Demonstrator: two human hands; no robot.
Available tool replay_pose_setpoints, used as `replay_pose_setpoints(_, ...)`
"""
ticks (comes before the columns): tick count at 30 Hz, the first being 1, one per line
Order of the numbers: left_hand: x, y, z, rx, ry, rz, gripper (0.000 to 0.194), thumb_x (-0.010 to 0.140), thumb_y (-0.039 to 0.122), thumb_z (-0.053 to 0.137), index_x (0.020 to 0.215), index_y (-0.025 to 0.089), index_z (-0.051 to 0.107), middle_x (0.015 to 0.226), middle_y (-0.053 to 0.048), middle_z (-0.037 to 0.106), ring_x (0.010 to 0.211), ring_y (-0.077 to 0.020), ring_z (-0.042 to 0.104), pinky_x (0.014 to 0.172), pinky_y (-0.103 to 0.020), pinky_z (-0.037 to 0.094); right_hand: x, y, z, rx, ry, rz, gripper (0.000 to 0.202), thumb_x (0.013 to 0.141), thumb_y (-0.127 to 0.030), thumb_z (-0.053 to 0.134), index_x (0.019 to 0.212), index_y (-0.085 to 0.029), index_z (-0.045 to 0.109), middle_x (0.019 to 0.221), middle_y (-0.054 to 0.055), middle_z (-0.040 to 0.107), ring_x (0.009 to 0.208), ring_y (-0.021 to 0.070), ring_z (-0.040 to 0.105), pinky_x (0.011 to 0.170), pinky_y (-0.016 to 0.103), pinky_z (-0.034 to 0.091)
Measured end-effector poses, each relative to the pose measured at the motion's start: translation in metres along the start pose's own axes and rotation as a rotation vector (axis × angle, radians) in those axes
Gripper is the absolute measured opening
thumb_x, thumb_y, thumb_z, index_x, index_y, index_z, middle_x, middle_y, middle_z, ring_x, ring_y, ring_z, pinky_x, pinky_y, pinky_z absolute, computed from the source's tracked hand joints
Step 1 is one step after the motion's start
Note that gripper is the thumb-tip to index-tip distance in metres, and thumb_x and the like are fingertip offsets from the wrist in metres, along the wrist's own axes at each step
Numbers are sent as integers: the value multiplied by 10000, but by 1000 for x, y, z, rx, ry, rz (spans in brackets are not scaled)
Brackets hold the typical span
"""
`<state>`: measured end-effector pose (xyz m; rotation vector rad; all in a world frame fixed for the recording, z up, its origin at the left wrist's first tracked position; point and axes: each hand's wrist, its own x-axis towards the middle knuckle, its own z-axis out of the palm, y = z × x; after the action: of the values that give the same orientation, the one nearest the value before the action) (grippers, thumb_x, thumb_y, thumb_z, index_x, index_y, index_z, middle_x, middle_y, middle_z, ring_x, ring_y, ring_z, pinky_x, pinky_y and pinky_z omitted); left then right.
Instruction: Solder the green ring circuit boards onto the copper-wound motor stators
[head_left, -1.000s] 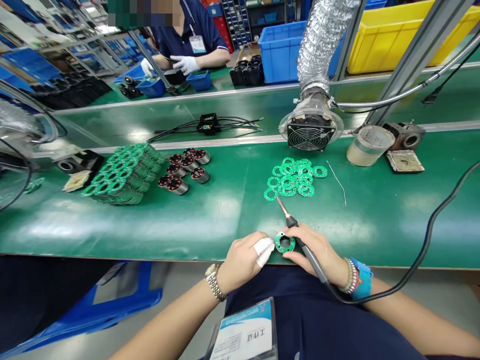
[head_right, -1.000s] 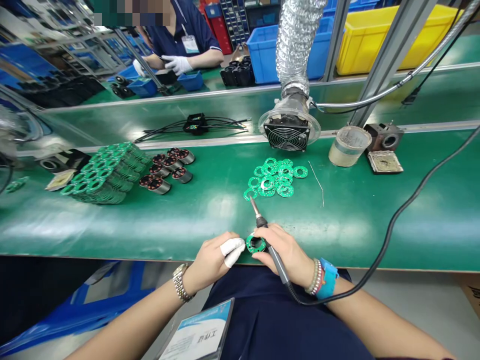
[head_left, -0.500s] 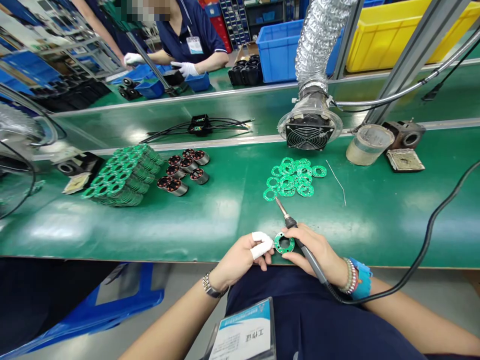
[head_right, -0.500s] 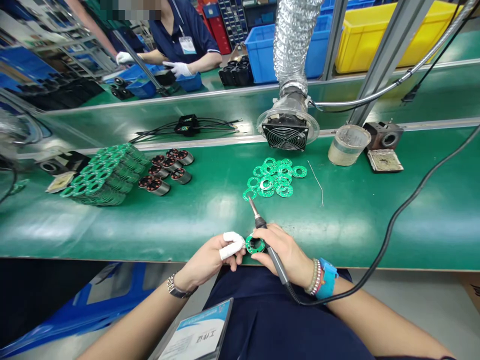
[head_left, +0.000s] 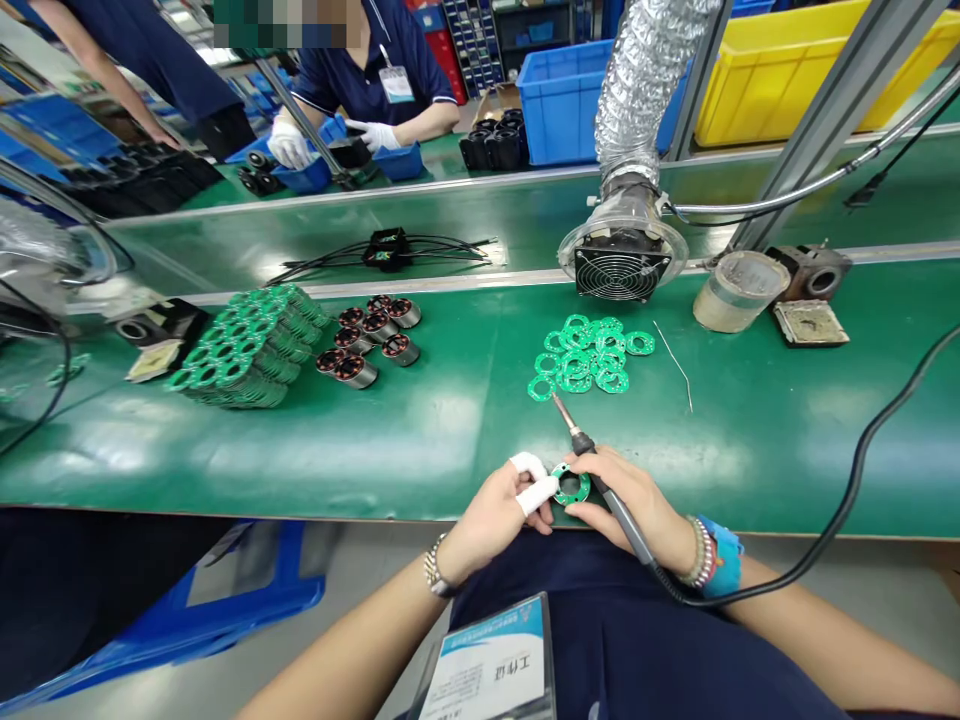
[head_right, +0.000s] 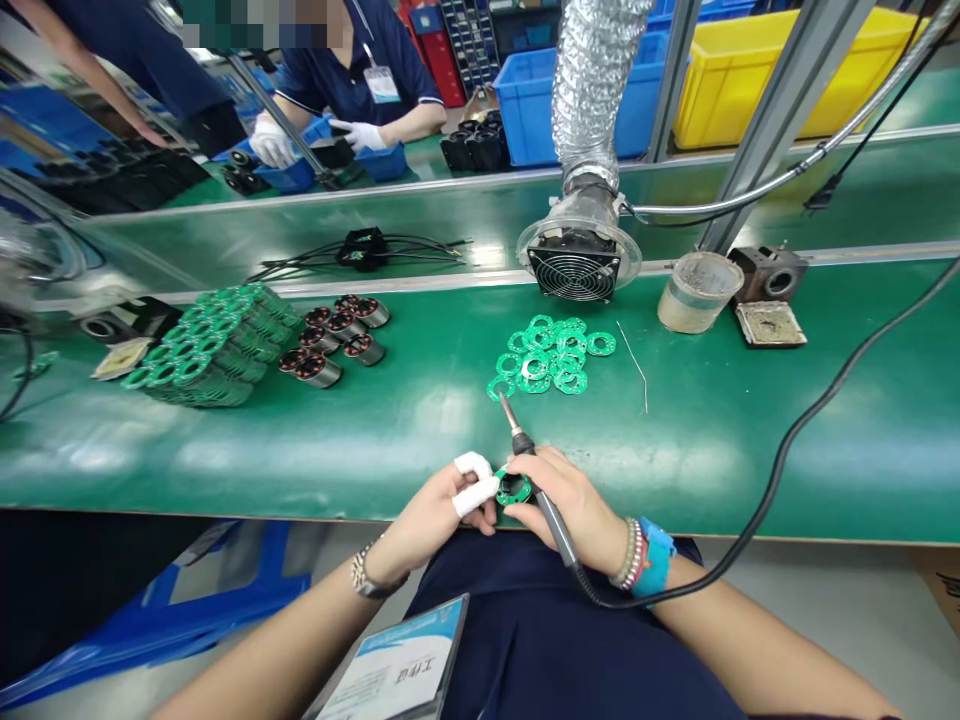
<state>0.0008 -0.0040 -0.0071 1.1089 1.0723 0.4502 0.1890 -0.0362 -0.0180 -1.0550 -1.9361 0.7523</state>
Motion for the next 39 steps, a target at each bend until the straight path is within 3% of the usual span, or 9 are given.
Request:
replay_pose_setpoints(4,7,5,-11,83,-6,96,297,817,389,534,1013,170,487,728,3,584,592,-105,579,555,-245,504,7,-1,-11,31,-75,48,374,794,-219,620,1133,-205,463,1045,72,601,915,185,596,801,318,495)
replay_pose_setpoints(10,-3,-2,-5,555,111,311,219,856,335,468,739,165,541,670,-15,577,608,-127,569,594,-253,473,6,-5,-23,5,-76,54,483,790,-230,620,1220,-214,399,1166,95,572,1042,200,579,879,334,482)
replay_pose_setpoints(17,-13,-5,0,618,153,387,213,870,308,430,733,178,528,658,-12,573,599,-131,549,586,-252,449,3,-6,-8,-118,-30,-43,320,839,-236,559,1143,-206,462,994,86,596,912,198,580,788,347,509)
replay_pose_setpoints(24,-10,0,-5,253,-102,68,297,902,381,321,711,179,427,546,25,502,440,-111,525,461,-236,448,6,-3,-6,-107,-7,-36,282,836,-240,568,1100,-202,477,957,79,597,872,189,581,755,325,502)
replay_pose_setpoints(26,-11,0,-9,418,-53,163,281,902,382,347,772,169,475,606,8,538,489,-113,543,500,-241,463,5,-3,-6,-109,-8,-40,279,838,-243,565,1100,-206,479,949,73,600,851,182,580,738,318,503)
replay_pose_setpoints(31,-12,-6,-24,1143,67,684,208,893,278,427,1038,188,544,968,-73,625,804,-166,592,694,-282,483,4,-2,-4,-93,-7,-47,286,842,-256,564,1108,-203,473,974,77,603,893,188,576,782,338,503)
replay_pose_setpoints(34,-9,-10,-26,1270,93,816,215,895,194,375,989,167,566,928,-85,634,779,-163,585,654,-262,477,4,-1,-4,-82,-10,-46,286,848,-253,557,1115,-202,468,982,82,599,909,196,570,797,356,500)
replay_pose_setpoints(37,-5,-9,-19,1184,87,757,205,876,192,367,856,155,568,838,-83,616,695,-158,563,616,-267,462,4,-2,-3,-75,-10,-48,288,849,-248,558,1117,-202,463,988,84,593,904,196,563,792,357,499)
replay_pose_setpoints(39,-4,-6,-10,973,77,581,230,878,219,345,742,160,521,707,-52,581,602,-140,538,575,-260,452,4,-2,-3,-81,-7,-52,285,847,-247,561,1110,-198,464,982,83,592,892,192,557,782,350,497)
